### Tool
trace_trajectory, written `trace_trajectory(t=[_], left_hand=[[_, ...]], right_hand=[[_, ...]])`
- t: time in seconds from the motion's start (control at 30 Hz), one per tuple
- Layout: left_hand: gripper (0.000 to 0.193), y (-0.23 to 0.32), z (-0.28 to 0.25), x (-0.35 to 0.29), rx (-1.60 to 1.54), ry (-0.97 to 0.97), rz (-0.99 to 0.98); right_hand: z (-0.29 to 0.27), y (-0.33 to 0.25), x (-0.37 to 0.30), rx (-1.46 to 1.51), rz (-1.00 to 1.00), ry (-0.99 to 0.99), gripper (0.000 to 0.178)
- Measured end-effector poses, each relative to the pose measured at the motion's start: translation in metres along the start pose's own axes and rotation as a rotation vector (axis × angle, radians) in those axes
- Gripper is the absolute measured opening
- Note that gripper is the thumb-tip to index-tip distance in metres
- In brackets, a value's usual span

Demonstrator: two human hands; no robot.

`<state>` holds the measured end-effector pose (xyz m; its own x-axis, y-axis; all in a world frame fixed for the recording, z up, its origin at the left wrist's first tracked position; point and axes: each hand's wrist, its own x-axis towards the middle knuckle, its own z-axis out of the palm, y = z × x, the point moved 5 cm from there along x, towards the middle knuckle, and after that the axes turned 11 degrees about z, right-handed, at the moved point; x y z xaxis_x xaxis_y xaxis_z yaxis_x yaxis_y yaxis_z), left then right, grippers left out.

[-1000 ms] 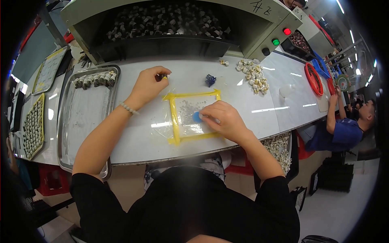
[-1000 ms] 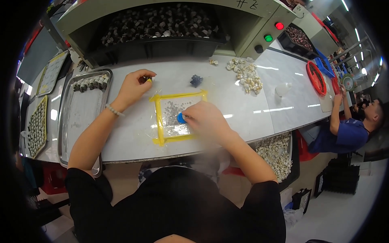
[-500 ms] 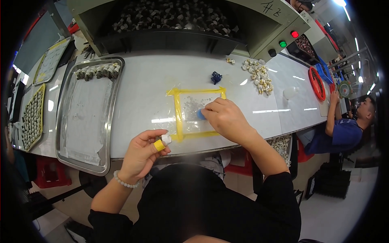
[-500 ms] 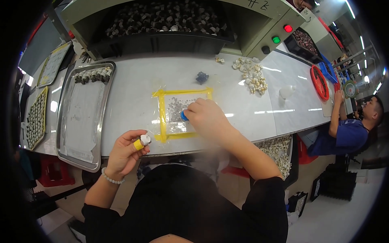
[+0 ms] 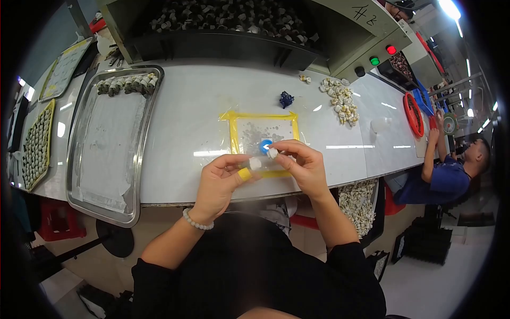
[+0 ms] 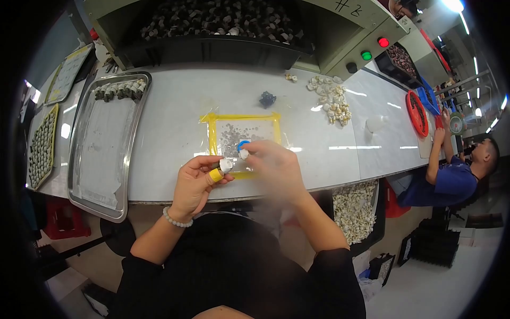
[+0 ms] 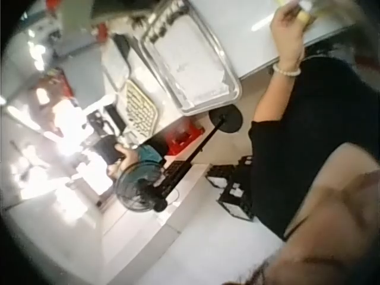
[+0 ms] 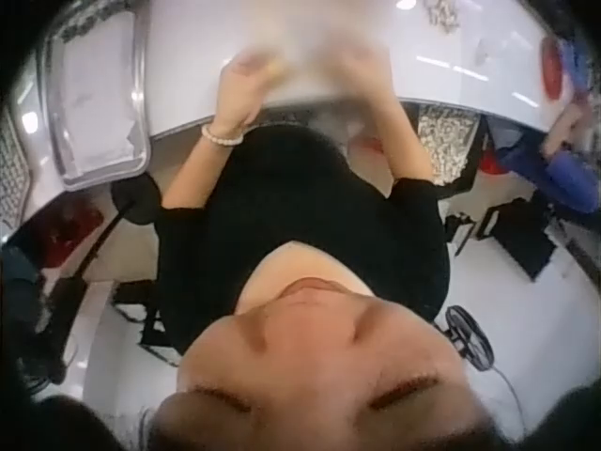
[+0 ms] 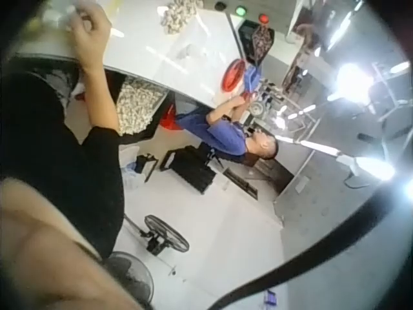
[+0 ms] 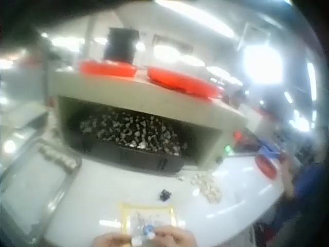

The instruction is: The person assembles small electronic components or switches by applying glue from a glue bottle and placing the pieces into a plastic tray on a workbench.

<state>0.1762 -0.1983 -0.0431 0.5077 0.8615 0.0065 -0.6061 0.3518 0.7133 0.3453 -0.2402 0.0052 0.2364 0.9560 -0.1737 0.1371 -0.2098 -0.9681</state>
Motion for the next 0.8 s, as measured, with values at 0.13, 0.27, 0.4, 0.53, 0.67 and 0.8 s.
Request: trace_trajectory(t=[0.13, 0.27, 0.4, 0.53, 0.67, 0.8], left_hand=[[0.027, 0.0, 0.002, -0.001, 0.026, -0.003, 0.017], [0.027, 0.0, 0.002, -0.001, 0.03, -0.002, 0.019], [0.025, 0.0, 0.001, 0.0, 0.03, 0.013, 0.045], [0.022, -0.002, 0.0, -0.003, 0.075, 0.034, 0.057], [0.02, 0.001, 0.001, -0.002, 0.179, 0.035, 0.053], [0.019, 0.003, 0.0, -0.005, 0.27, 0.018, -0.058]], right_hand=[[0.007, -0.004, -0.003, -0.009, -0.019, -0.086, 0.024], [0.01, -0.002, -0.003, -0.01, -0.081, -0.117, 0.023], [0.013, -0.011, -0.003, -0.147, -0.194, -0.077, 0.021], [0.013, -0.012, -0.007, -0.343, -0.26, -0.07, 0.023], [0.016, -0.01, -0.003, -0.306, -0.223, -0.132, 0.019], [0.013, -0.002, -0.004, -0.241, -0.214, -0.165, 0.02]])
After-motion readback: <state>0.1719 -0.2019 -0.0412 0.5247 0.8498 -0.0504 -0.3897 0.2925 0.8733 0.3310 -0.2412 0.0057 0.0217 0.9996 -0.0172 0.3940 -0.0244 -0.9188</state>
